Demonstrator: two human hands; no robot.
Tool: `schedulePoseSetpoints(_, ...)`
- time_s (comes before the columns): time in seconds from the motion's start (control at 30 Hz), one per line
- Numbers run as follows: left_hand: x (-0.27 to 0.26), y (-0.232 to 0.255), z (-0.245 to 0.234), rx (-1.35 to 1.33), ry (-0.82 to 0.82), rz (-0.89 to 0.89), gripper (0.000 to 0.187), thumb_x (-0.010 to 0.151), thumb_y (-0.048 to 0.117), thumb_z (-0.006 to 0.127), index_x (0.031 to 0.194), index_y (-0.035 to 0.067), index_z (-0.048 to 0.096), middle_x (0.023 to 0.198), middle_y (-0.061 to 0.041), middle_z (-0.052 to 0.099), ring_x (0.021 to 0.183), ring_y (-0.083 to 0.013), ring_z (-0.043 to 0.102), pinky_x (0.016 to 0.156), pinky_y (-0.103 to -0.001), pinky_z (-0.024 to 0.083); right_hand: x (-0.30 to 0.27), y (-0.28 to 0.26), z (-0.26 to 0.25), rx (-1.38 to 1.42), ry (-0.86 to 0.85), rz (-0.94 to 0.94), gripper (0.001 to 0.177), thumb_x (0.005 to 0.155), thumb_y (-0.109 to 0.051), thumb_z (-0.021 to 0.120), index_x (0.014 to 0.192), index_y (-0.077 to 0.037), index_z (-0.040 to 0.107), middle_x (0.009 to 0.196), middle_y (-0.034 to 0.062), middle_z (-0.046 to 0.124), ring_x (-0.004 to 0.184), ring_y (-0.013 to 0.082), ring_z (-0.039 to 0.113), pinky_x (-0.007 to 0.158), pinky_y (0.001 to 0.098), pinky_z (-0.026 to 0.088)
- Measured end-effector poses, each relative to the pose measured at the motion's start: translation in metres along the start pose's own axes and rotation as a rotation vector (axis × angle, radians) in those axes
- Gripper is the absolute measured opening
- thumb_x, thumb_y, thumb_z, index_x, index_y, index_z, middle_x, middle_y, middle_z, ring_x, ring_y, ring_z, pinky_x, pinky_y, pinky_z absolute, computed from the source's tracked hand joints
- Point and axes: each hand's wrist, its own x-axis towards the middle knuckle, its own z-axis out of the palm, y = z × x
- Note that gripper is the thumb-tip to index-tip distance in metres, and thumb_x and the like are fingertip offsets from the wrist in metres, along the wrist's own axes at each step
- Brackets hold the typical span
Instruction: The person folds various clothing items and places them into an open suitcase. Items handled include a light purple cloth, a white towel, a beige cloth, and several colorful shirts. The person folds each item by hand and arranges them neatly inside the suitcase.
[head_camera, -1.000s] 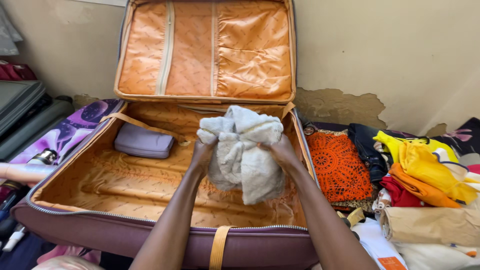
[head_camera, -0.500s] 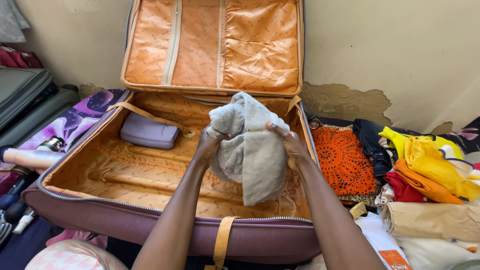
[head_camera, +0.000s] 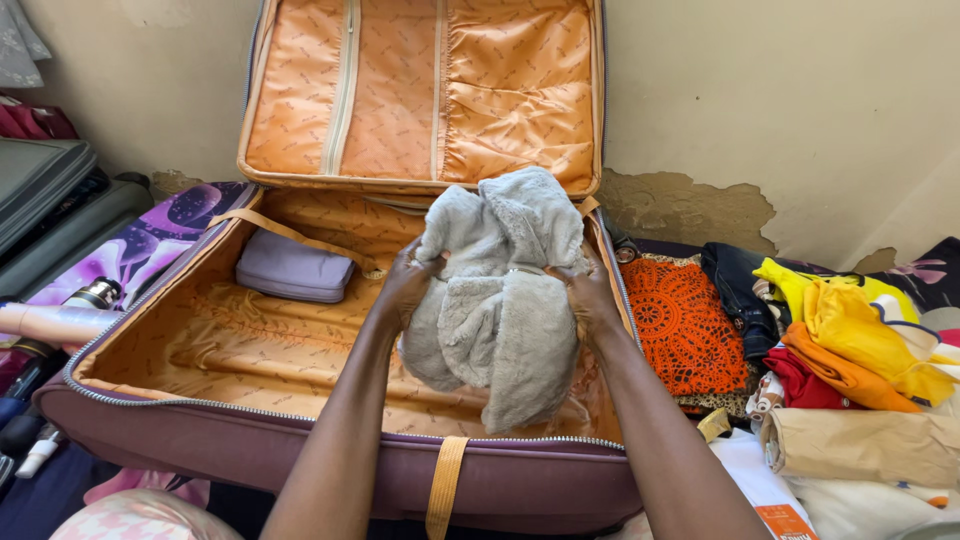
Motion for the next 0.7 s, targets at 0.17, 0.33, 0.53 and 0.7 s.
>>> schedulePoseSetpoints(0.17,0.019,-0.008,-0.029,0.413,-0.192,0.148,0.068,0.088,0.027,0.069,0.151,0.01,0.048,0.131,-0.015,0.07,0.112,-0.0222,0.066,0.097,-0.037,0.053,0.022,0.026,0.014,-0.041,-0.085,-0.192,0.072,0.082,-0.007,0.075,0.149,-0.008,0.051,0.131,0.015,0.07,0.113,0.0243,0.071,0.098,0.0358,0.059)
schedulePoseSetpoints(0.33,0.019,-0.062,-0.066,0.412,-0.188,-0.109,0.084,0.085,0.034,0.072,0.154,0.005,0.034,0.14,-0.019,0.06,0.119,-0.028,0.066,0.099,-0.042,0.053,0.073,0.094,0.036,-0.246,-0.146,-0.103,0.082,0.087,-0.036,0.074,0.153,-0.005,0.036,0.141,0.0224,0.059,0.125,0.0329,0.063,0.107,0.0475,0.051)
schedulePoseSetpoints(0.53,0.023,-0.161,-0.105,0.908,-0.169,-0.644,0.101,0.082,0.053,0.078,0.149,-0.009,0.035,0.14,-0.027,0.059,0.116,-0.039,0.069,0.088,-0.051,0.061,0.07,0.183,0.034,-1.0,-0.605,0.292,0.111,0.094,-0.067,0.068,0.154,0.003,0.007,0.157,0.0284,0.019,0.141,0.0422,0.029,0.11,0.0572,0.033)
schedulePoseSetpoints(0.7,0.034,-0.185,-0.11,0.884,-0.255,-0.58,0.101,0.076,0.046,0.085,0.148,-0.009,0.038,0.136,-0.028,0.063,0.107,-0.0358,0.071,0.081,-0.047,0.062,0.051,0.182,0.021,-1.054,-0.721,0.366,0.098,0.087,-0.061,0.073,0.145,0.005,0.031,0.145,0.0297,0.044,0.128,0.0398,0.049,0.1,0.0496,0.047)
